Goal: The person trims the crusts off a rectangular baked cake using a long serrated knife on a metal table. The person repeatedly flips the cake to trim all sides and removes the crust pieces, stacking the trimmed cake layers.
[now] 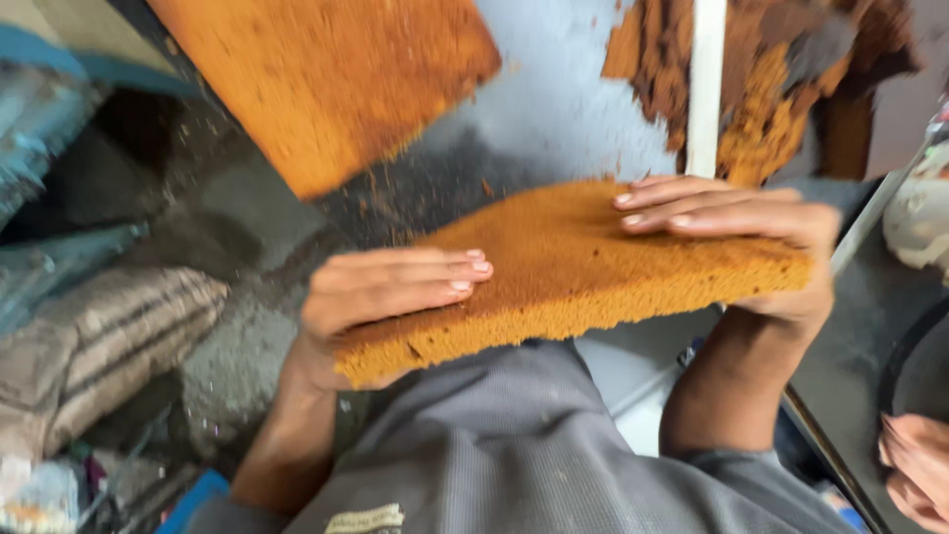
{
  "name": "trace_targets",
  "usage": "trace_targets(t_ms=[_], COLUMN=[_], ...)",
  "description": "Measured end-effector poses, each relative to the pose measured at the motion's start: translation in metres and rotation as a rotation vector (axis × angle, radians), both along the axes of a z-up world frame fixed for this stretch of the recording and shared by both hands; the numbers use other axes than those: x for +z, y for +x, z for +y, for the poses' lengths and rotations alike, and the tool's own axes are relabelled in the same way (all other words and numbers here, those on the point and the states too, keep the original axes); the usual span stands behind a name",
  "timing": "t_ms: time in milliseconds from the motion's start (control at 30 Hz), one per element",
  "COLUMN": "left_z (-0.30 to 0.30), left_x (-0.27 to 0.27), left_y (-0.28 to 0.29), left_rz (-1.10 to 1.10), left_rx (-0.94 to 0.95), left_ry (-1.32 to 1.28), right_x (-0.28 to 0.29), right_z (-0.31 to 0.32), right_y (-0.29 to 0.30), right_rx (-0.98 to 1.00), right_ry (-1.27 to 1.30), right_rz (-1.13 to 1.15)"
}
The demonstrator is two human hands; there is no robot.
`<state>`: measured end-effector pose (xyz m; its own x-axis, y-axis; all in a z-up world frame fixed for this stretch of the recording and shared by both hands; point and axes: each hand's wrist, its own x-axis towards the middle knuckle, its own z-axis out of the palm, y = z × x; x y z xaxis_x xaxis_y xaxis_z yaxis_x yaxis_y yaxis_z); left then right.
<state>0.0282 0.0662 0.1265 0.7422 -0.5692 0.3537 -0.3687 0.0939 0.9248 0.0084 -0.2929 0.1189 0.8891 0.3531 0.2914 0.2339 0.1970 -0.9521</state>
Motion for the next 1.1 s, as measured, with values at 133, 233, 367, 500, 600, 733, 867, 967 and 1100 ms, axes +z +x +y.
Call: trace_targets(t_ms=[133, 233, 367, 500, 600, 733, 867, 967, 1100], left_z=[0.006, 0.011, 0.018, 0.046, 0.066, 0.088, 0.103, 0.103, 0.097], left_x=[-0.014, -0.024, -0.041, -0.048, -0.056, -0.081, -0.113, -0.12, -0.09], left_y=[0.004, 0.004, 0.012, 0.045, 0.083, 0.109, 0.106, 0.127, 0.126], left_rz=[0.098, 0.132, 0.263, 0.612, 0.669, 0.827, 0.841, 0.71, 0.734], left_rx=[0.027, 0.094, 0.292, 0.457, 0.548, 0.728, 0.703, 0.693, 0.96], left_ry=[0.138, 0.19, 0.201, -0.075, -0.24, -0.215, -0.287, -0.302, -0.062], right_x=[-0.023, -0.04, -0.049, -0.043, -0.047, -0.075, -0.118, -0.128, -0.111], right_z=[-0.005, -0.004, 0.014, 0.063, 0.105, 0.127, 0.123, 0.119, 0.108], right_y=[0.01, 0.019, 0.051, 0.12, 0.179, 0.215, 0.228, 0.243, 0.235], right_rx=[0.041, 0.025, -0.223, -0.154, -0.151, -0.206, -0.278, -0.234, -0.224], right_ry=[-0.001, 0.114, -0.209, -0.078, -0.022, -0.27, -0.241, -0.157, -0.066], right_rz=[0.097, 0.254, 0.325, 0.369, 0.573, 0.558, 0.552, 0.5, 0.375])
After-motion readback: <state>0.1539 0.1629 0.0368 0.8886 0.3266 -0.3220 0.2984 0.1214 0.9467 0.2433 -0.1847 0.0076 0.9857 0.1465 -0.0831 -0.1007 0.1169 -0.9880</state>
